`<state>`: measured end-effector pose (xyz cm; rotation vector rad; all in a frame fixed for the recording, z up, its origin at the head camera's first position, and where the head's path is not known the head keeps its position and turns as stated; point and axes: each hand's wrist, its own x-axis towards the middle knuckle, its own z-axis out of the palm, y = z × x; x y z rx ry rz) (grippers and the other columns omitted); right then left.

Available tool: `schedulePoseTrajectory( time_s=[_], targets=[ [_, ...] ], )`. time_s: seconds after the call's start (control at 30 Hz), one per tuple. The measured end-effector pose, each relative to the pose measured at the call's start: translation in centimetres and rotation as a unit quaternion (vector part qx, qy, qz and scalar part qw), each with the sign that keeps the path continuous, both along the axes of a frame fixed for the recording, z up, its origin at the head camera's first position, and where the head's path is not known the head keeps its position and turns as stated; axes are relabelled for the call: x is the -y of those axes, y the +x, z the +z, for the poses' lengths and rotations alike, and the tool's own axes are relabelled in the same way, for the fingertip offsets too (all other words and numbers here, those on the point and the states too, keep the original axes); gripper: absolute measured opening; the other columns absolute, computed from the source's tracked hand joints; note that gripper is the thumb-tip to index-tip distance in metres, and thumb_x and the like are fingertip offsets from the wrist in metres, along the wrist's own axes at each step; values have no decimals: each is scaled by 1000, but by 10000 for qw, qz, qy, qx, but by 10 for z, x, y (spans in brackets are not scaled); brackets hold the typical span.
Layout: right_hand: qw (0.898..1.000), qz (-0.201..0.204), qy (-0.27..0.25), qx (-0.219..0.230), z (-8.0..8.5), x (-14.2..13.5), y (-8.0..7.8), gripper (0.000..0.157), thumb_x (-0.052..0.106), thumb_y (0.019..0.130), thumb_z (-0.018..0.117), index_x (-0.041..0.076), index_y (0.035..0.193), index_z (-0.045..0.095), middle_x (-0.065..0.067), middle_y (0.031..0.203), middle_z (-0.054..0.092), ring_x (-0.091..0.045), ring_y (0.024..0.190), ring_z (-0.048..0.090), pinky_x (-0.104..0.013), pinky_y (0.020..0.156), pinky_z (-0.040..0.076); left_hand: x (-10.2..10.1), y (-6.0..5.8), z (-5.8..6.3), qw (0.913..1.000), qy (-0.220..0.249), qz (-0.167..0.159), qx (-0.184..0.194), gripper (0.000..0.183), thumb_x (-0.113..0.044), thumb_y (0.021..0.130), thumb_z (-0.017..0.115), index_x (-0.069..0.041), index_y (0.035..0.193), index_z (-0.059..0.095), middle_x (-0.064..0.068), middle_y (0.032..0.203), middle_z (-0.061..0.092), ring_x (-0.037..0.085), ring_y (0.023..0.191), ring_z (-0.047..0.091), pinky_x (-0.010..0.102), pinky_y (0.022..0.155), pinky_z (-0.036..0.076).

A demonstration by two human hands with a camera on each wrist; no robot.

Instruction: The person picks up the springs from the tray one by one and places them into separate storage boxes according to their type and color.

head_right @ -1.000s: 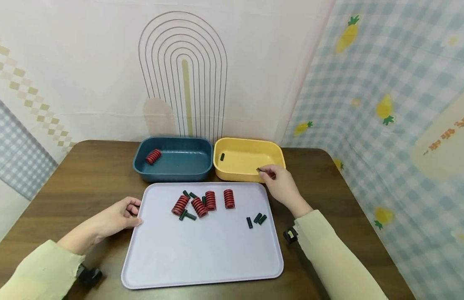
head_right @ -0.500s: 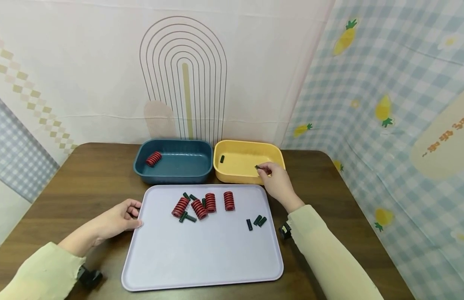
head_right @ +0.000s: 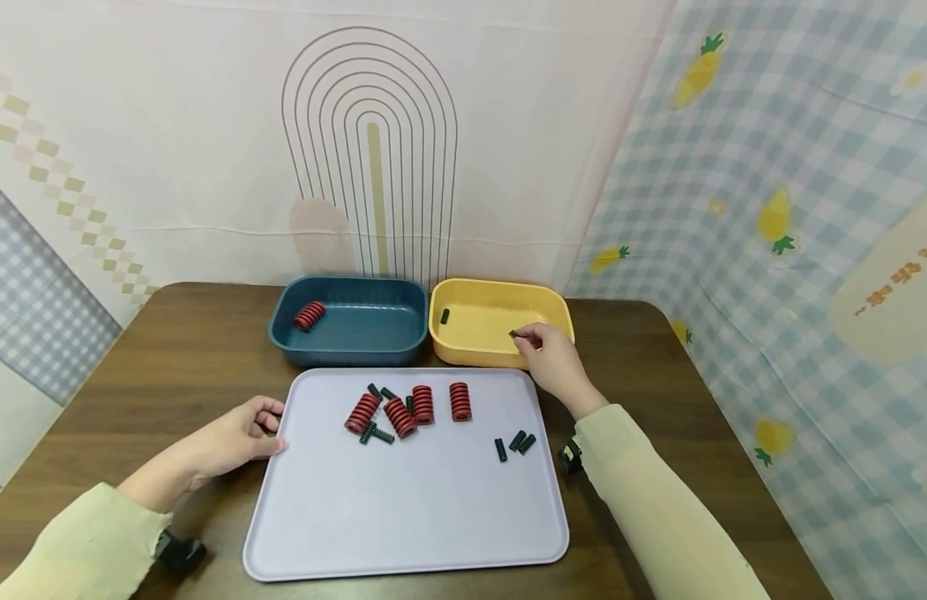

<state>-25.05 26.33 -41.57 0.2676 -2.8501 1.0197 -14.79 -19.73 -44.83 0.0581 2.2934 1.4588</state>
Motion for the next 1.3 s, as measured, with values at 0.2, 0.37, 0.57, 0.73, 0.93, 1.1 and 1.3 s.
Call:
schedulePoseTrajectory(
  time_s=[0.2, 0.37, 0.57, 0.73, 0.93, 1.1, 1.3],
  targets=[
    [10000, 57, 56, 1, -1, 1, -2, 24, 22, 98, 58, 5, 112, 66, -8, 98, 65, -24, 87, 57, -38, 73, 50, 0, 0, 2, 10000, -66, -31, -18, 53, -5, 87, 69, 6, 128, 38, 17, 105, 45, 24, 84, 51, 34, 70, 44],
    [10000, -7, -25, 45, -1, 2, -3, 27, 23, 98, 58, 4, 116, 64, -8, 96, 62, -24, 88, 57, -37, 73, 49, 0, 0, 1, 10000, -48, -46, -26, 52, -5, 87, 68, 6, 128, 38, 17, 105, 45, 24, 84, 51, 33, 70, 44],
    [9999, 2, -166, -22, 2, 5, -1, 31, 25, 97, 61, 2, 117, 63, -8, 95, 62, -24, 88, 56, -37, 72, 49, 1, 0, 0, 10000, -46, -46, -16, 53, -5, 87, 69, 6, 129, 38, 17, 105, 45, 24, 84, 51, 33, 69, 44],
    [9993, 123, -327, -115, 10, 12, 6, 32, 28, 95, 63, 4, 117, 64, -6, 97, 63, -23, 88, 57, -38, 74, 49, 1, 0, 1, 10000, -37, -32, -24, 53, -5, 87, 69, 6, 129, 38, 16, 105, 45, 24, 83, 51, 32, 69, 44],
    [9963, 647, -542, -176, 18, 24, 16, 35, 35, 92, 67, 9, 115, 64, -4, 99, 63, -20, 90, 58, -38, 79, 48, 1, 0, 2, 10000, -36, -29, -25, 52, -5, 87, 68, 6, 128, 38, 16, 105, 45, 24, 83, 51, 32, 69, 44],
    [9928, 1009, -647, -38, 16, 35, 22, 37, 37, 88, 70, 10, 114, 64, 0, 100, 65, -16, 90, 59, -37, 79, 49, 1, 0, 2, 10000, -40, -39, -32, 52, -5, 88, 68, 6, 129, 38, 16, 105, 45, 24, 84, 51, 32, 69, 44],
    [9868, 1362, -563, 678, 9, 45, 31, 51, 44, 85, 72, 9, 120, 63, -2, 104, 65, -18, 90, 58, -37, 77, 49, 1, 0, 0, 10000, -41, -40, -19, 53, -6, 88, 68, 6, 129, 37, 17, 106, 45, 24, 84, 50, 33, 70, 44]
  ],
)
